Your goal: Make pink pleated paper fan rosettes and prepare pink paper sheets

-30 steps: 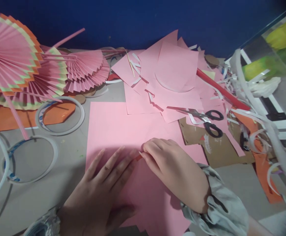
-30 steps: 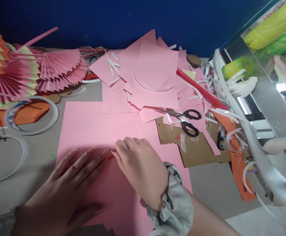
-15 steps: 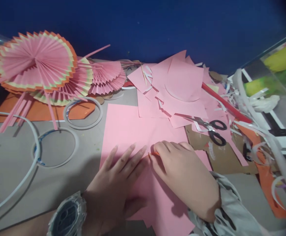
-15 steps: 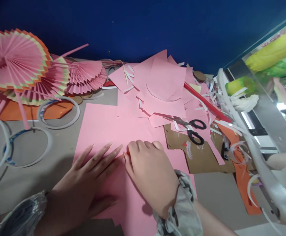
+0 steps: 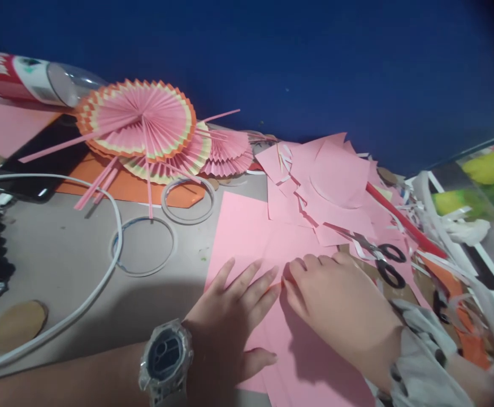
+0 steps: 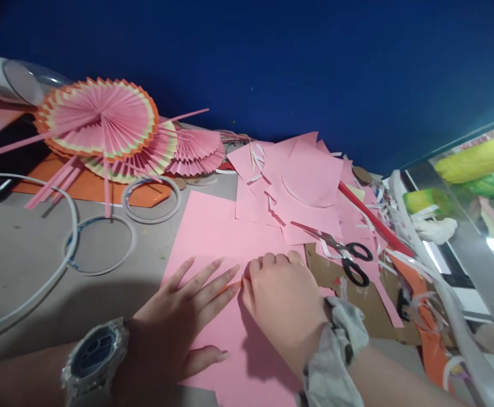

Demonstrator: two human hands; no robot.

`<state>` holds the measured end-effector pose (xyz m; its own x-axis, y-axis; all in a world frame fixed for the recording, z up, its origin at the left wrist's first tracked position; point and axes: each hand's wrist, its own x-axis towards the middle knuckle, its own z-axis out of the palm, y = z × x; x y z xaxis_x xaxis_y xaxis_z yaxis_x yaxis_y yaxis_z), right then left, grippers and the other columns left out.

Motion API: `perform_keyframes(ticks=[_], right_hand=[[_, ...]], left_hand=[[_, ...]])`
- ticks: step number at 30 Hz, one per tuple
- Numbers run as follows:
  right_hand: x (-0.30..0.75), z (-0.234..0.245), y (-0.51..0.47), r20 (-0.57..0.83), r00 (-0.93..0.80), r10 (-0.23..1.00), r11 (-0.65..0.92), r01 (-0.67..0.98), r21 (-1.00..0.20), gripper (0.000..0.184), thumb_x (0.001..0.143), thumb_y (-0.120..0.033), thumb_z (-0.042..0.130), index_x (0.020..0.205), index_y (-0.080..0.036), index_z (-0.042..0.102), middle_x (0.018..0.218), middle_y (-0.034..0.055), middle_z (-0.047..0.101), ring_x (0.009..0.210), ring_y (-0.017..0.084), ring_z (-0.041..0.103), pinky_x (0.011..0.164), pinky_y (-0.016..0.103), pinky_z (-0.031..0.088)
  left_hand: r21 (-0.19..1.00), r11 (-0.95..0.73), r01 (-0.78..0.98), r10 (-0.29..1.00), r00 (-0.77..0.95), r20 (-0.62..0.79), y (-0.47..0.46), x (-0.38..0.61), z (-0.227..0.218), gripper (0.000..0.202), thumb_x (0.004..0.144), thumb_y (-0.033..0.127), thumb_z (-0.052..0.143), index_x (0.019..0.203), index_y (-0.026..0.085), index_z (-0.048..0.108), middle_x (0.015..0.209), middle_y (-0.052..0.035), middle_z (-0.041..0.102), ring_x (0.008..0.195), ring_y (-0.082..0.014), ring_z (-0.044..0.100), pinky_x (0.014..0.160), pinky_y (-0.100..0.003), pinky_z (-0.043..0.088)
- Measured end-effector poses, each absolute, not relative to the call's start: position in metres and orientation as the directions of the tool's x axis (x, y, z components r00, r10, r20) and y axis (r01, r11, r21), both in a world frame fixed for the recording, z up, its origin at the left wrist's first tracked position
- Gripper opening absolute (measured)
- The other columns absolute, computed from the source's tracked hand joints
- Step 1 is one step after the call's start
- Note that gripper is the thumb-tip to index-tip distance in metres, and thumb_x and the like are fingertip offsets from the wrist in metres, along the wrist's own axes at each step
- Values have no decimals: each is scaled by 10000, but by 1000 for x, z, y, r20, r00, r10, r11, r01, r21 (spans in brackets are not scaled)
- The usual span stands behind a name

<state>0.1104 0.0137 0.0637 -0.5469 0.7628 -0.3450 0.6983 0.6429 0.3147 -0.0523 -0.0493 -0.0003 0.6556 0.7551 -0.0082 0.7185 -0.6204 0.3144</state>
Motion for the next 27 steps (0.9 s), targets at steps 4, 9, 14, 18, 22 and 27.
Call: perform_keyframes(ticks=[4,9,14,18,22,27], right_hand=[[122,60,20,-371,-543,753,653,686,320,202,770,-147,447,637,-199,590,593,78,637,562,239,588,632,386,344],[146,61,26,-341,-499,797,564,817,123,242,854,-213,378,774,-219,606,699,30,662,655,219,609,670,369,372],[160,46,19,-272,-410,871,367,909,-196,210,890,-340,410,782,-227,549,742,-6,638,682,164,581,666,303,394],[159,32,13,-210,-349,913,245,882,-402,230,905,-361,403,737,-220,472,717,-19,584,662,137,536,612,266,383],[159,30,12,-176,-342,923,227,853,-470,249,896,-355,433,692,-213,422,691,-29,532,649,127,492,623,270,361],[158,29,13,-143,-338,930,237,850,-471,231,882,-304,472,681,-203,418,697,-34,516,672,123,472,676,281,342]], left_hand=[[356,-593,722,771,636,-6,-49,-51,-1,728,810,602,401,1389,179,277,1506,-44,175,1357,-261,171,1072,-510,73],[352,-597,721,773,634,11,-52,-53,2,702,827,587,388,1373,154,307,1499,-50,202,1355,-258,180,1073,-474,85],[242,-606,758,792,601,102,-59,-53,1,615,833,554,423,1262,116,460,1459,-103,302,1338,-284,216,1074,-469,65],[265,-590,763,805,579,129,-60,-52,1,528,842,541,408,1170,149,542,1449,-103,324,1351,-293,194,1081,-483,60],[236,-618,750,779,624,61,-54,-53,3,681,838,581,355,1365,149,344,1495,-87,205,1367,-268,152,1090,-457,31],[178,-649,740,756,652,49,-51,-56,2,734,842,605,312,1394,122,294,1496,-79,191,1372,-259,137,1098,-429,29]])
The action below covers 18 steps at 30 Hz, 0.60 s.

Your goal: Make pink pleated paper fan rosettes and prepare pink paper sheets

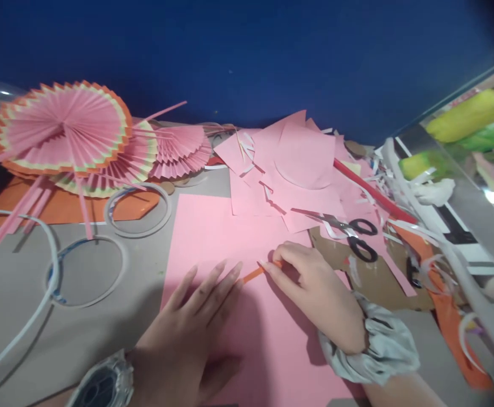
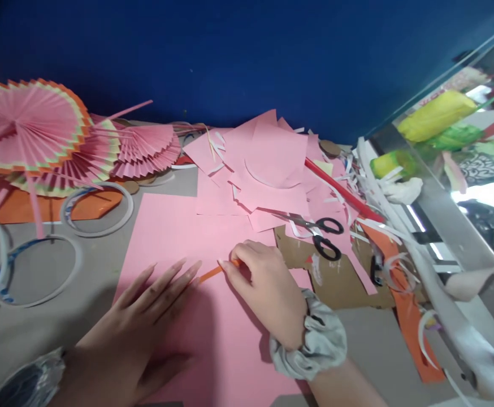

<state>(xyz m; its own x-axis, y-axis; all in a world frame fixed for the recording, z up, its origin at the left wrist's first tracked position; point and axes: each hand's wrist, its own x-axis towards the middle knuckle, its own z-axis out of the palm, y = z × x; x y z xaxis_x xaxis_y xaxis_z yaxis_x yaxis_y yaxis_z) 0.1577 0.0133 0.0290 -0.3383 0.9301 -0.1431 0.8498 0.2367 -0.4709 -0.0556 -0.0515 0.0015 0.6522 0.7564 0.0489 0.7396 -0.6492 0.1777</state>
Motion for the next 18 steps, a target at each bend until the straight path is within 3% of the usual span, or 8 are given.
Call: perform_keyframes(ticks=[10,18], right_hand=[[158,28,14,-151,-387,910,304,868,-391,215,908,-296,421,719,-203,461,735,-17,526,716,140,484,722,307,335],[159,25,15,-139,-404,904,328,865,-379,222,918,-288,407,724,-193,459,718,-7,522,704,143,485,705,318,337]], left_hand=[[217,-631,745,768,639,43,-51,-55,2,709,821,575,407,1384,151,324,1465,-25,276,1354,-224,223,1121,-400,66],[274,-630,726,768,634,88,-50,-52,1,714,785,599,470,1324,134,418,1426,-46,358,1331,-222,281,1131,-391,93]])
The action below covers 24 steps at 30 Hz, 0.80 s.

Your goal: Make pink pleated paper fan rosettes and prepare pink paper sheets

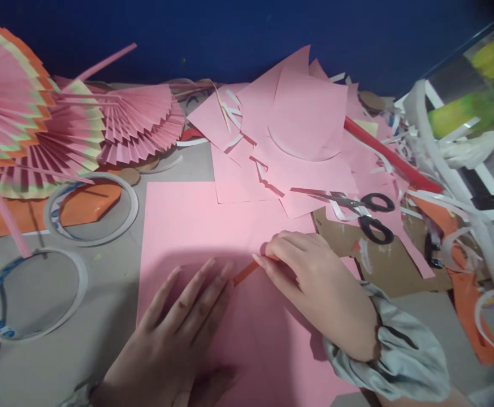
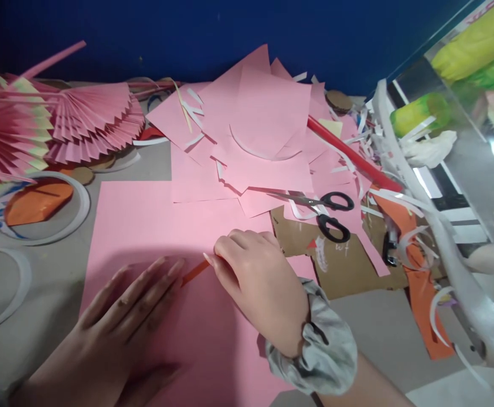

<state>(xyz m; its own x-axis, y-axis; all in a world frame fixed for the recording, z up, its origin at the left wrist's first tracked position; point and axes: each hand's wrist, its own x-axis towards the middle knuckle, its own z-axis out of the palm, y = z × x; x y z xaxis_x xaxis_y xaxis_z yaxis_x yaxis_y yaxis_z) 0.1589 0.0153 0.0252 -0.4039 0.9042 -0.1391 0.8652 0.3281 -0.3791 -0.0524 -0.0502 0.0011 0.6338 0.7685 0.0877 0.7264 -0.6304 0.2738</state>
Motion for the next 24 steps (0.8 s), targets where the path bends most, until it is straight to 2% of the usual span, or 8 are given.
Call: perform_keyframes(ticks=[4,9,13,19,24], right_hand=[[160,24,14,-146,-401,904,325,869,-373,220,914,-298,416,729,-191,468,731,6,534,716,152,494,705,326,340],[160,22,14,-139,-410,901,340,869,-359,225,911,-303,410,731,-194,488,723,20,540,711,163,497,693,332,341],[160,25,15,-143,-414,899,344,870,-352,225,909,-306,412,731,-198,496,721,21,542,707,165,501,691,336,347],[166,37,14,-154,-479,864,378,820,-429,197,911,-310,419,757,-207,486,774,13,570,750,163,513,715,330,366],[167,40,10,-164,-497,852,403,823,-401,157,911,-264,419,784,-208,493,790,2,566,764,169,504,731,348,359]], left_hand=[[254,-641,724,762,639,105,-48,-54,1,719,786,600,464,1318,117,419,1427,-64,358,1334,-223,271,1133,-388,82],[201,-679,706,727,684,53,-48,-56,2,670,815,544,448,1335,124,400,1446,-69,328,1354,-236,214,1131,-398,64],[198,-680,706,726,686,46,-48,-57,2,695,813,561,442,1340,111,384,1453,-80,311,1357,-241,201,1128,-418,57],[198,-669,717,735,677,32,-48,-55,5,674,824,524,446,1346,104,379,1460,-74,295,1356,-241,205,1127,-408,68],[190,-644,741,759,651,33,-52,-55,5,683,821,563,425,1339,118,401,1454,-63,313,1356,-243,206,1125,-399,68]])
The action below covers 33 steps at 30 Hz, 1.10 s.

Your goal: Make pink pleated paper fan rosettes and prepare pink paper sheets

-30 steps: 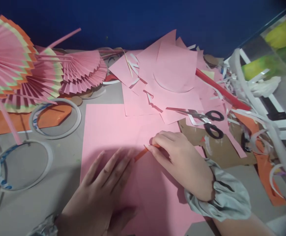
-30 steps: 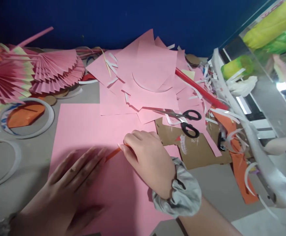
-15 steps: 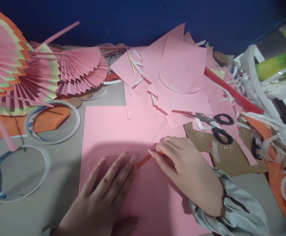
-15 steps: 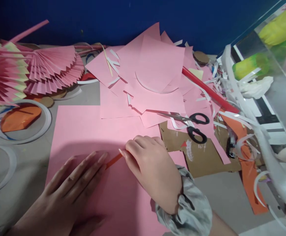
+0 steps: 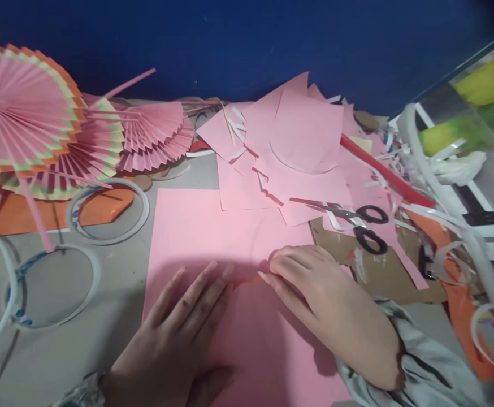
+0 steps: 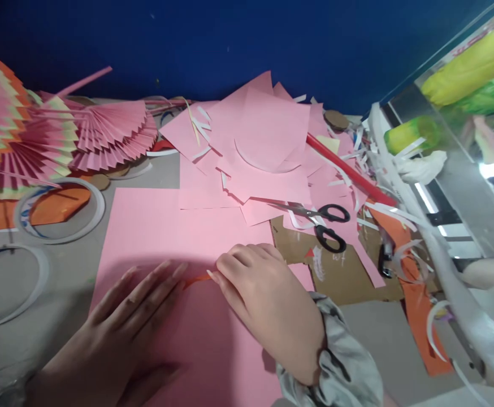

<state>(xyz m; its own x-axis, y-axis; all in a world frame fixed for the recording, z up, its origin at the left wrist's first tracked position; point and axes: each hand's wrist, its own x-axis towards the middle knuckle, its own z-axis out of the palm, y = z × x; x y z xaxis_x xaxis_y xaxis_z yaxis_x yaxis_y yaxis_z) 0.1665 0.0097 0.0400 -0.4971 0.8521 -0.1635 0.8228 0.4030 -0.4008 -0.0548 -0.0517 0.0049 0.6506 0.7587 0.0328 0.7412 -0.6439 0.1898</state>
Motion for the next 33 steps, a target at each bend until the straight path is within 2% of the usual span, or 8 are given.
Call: perform_keyframes(ticks=[4,9,16,20,25,28,33], right_hand=[[159,40,9,-170,-486,857,392,829,-399,179,914,-235,400,771,-202,501,775,5,557,761,165,509,743,341,364],[144,42,14,-173,-490,854,385,820,-423,214,925,-266,377,767,-194,502,758,11,564,740,155,527,688,300,379],[115,38,21,-115,-641,759,526,708,-472,208,920,-236,384,747,-184,488,732,11,563,693,135,517,659,269,379],[91,35,18,-92,-712,696,591,641,-489,195,909,-230,408,732,-185,478,726,0,556,684,126,500,648,259,375],[77,32,14,-78,-742,666,616,606,-504,204,902,-216,403,708,-187,459,708,-2,532,676,129,477,650,269,372],[80,29,13,-67,-735,675,606,604,-518,200,898,-208,405,706,-189,458,715,1,529,681,132,472,658,277,379],[91,29,12,-61,-713,698,582,616,-531,189,896,-212,421,714,-193,468,732,5,538,702,139,479,680,290,391]], left_hand=[[115,-658,744,752,658,46,-56,-58,4,725,829,575,396,1364,88,353,1464,-92,285,1352,-272,208,1113,-421,69],[83,-591,802,806,589,56,-60,-61,8,725,838,586,369,1385,112,323,1469,-87,274,1343,-300,232,1103,-442,115],[23,-473,881,881,472,38,-77,-84,17,755,802,644,388,1372,150,356,1465,-66,286,1349,-274,230,1101,-436,140],[14,-409,912,912,409,17,-99,-105,15,723,807,630,395,1374,182,354,1474,-49,269,1358,-278,204,1110,-441,112],[34,-364,931,932,363,19,-116,-115,11,709,828,598,388,1402,195,289,1489,-29,235,1362,-259,195,1125,-407,77],[53,-375,926,927,373,30,-114,-113,12,733,827,587,400,1413,169,256,1489,-53,237,1353,-256,217,1122,-399,88],[134,-444,886,895,443,41,-96,-105,14,866,724,680,462,1395,157,297,1494,-95,210,1356,-290,192,1108,-434,94]])
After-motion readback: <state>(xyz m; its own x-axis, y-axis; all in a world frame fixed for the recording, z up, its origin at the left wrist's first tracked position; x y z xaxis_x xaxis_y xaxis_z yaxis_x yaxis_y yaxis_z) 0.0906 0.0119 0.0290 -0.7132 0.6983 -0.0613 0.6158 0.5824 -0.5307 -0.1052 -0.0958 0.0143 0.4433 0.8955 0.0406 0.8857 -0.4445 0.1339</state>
